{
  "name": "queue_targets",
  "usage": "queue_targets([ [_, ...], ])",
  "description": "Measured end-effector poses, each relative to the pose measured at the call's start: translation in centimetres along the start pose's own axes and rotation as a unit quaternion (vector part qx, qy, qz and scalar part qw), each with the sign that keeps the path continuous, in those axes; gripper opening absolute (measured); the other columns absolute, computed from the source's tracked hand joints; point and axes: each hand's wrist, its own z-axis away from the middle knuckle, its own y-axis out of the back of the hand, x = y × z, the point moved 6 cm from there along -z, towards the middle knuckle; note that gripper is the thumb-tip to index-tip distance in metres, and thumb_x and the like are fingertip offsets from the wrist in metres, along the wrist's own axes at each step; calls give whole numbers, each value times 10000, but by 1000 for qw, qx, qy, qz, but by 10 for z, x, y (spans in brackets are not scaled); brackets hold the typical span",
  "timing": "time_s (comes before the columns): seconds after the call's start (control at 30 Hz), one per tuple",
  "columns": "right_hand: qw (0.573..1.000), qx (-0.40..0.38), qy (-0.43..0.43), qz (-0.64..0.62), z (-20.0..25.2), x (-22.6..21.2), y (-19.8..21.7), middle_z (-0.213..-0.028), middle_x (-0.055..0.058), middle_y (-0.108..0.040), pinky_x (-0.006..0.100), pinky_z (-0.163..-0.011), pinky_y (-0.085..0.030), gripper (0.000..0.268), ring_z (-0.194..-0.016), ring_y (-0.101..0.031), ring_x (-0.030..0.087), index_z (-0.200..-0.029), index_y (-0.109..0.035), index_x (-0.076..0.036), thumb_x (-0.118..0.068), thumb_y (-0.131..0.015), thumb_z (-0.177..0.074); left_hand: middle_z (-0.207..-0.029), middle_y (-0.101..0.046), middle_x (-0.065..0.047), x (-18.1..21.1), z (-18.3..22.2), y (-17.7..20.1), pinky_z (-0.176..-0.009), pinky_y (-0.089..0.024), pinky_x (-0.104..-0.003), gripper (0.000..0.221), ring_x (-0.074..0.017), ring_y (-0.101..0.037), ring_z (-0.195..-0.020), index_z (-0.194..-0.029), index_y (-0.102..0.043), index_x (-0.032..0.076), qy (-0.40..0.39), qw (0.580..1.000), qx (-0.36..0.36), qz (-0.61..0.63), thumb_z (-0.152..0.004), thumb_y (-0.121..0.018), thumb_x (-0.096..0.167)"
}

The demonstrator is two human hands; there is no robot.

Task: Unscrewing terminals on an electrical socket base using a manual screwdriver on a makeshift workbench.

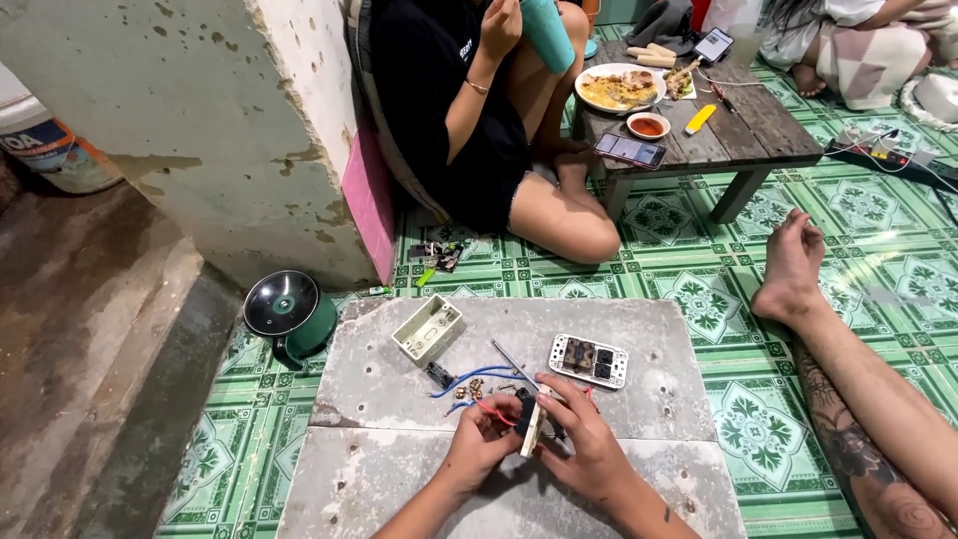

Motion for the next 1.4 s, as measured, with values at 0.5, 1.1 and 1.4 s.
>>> queue_targets([
  [0.5,1000,-15,-12,-12,2,2,-3,-1488,163,-560,423,-1077,-540,877,-1332,-605,337,-1442,-503,-172,-8,-851,-654,-990,-726,-96,22,6,-9,-834,-536,-274,549,-160,-666,-880,-1290,-625,0,16,999,-24,-24,-757,-759,-22],
  [1.1,871,15,-317,-375,5,19,-6,-1595,217,-429,542,-989,-583,994,-1226,-632,392,-1620,-246,-193,-102,-658,-720,-1101,-613,-86,72,17,-27,-905,-478,-348,445,-216,-586,-992,-1172,-589,65,-204,957,25,-204,-758,-748,105],
  [1.4,614,34,-529,-585,35,28,-26,-1307,313,-636,484,-868,-573,551,-1034,-666,377,-1511,-432,-22,-213,-357,-1000,-1457,-421,-172,76,20,-40,-1068,-434,-531,781,-388,-495,-1295,-1452,-404,81,-215,943,-17,-254,-775,-621,403],
])
